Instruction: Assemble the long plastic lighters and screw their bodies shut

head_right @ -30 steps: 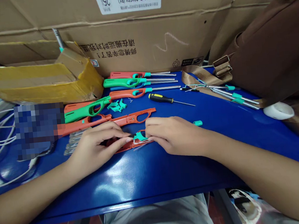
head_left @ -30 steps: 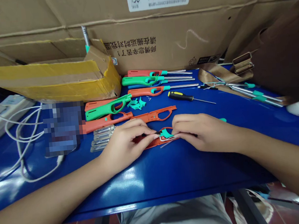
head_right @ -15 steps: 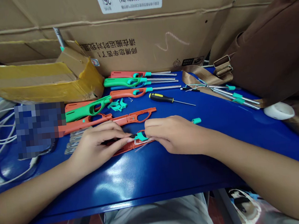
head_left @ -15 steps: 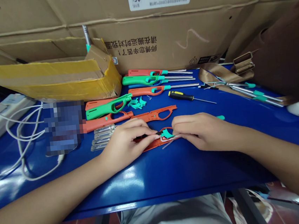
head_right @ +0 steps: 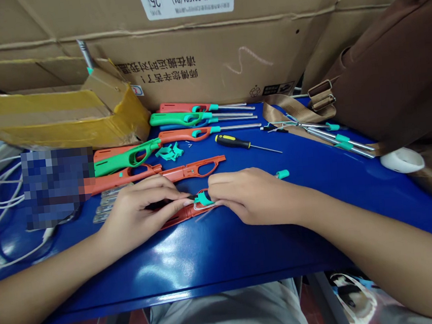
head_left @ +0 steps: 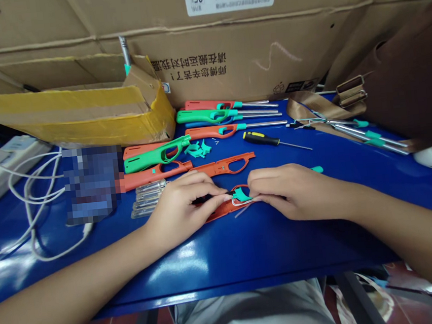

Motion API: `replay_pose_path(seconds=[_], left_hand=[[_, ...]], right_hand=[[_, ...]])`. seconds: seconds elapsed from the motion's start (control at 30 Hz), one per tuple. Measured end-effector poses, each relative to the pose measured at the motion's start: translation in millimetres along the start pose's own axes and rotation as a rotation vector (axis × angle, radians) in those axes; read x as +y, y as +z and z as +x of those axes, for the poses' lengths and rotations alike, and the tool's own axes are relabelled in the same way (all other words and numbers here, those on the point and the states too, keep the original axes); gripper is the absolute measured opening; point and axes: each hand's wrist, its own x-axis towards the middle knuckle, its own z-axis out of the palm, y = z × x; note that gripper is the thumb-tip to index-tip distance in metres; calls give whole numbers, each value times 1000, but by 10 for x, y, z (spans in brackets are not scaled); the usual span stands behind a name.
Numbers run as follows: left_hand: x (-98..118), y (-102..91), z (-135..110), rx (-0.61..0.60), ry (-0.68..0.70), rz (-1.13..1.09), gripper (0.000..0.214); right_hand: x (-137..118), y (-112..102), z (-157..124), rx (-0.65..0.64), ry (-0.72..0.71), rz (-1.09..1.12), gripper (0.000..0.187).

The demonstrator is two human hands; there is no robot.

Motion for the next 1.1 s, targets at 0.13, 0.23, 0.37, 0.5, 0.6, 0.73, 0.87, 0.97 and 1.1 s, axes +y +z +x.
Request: replay_pose_path(seconds=[0.13,0.23,0.37,0.5,0.6,0.73,0.87,0.97,1.1], left_hand=[[-24,-5,9,7,-6,-44,4],[-41,-13,8,8,-2,-55,8],[-36,-13,-9,-30,23,-4,11],[4,0,-24,-86,31,31,14],[40,-2,-29,-117,20,56,19],[72,-27,-41,-168,19,115,30],[77,-41,-51,-197,39,142,28],[70,-41,-56,-209,51,146,27],[65,-41,-59,-212,61,152,28]], right_hand=[[-39,8,-13,22,58,-23,17],[-60,22,-19,42,85,-34,16],[-61,34,-11,66,99,-40,14],[-60,37,-7,73,105,-29,14],[-66,35,-11,73,111,-19,14],[-70,31,-14,80,117,-8,14],[-64,24,-16,82,117,2,13],[-57,19,-21,75,111,1,13],[-54,11,-22,61,96,-13,13]])
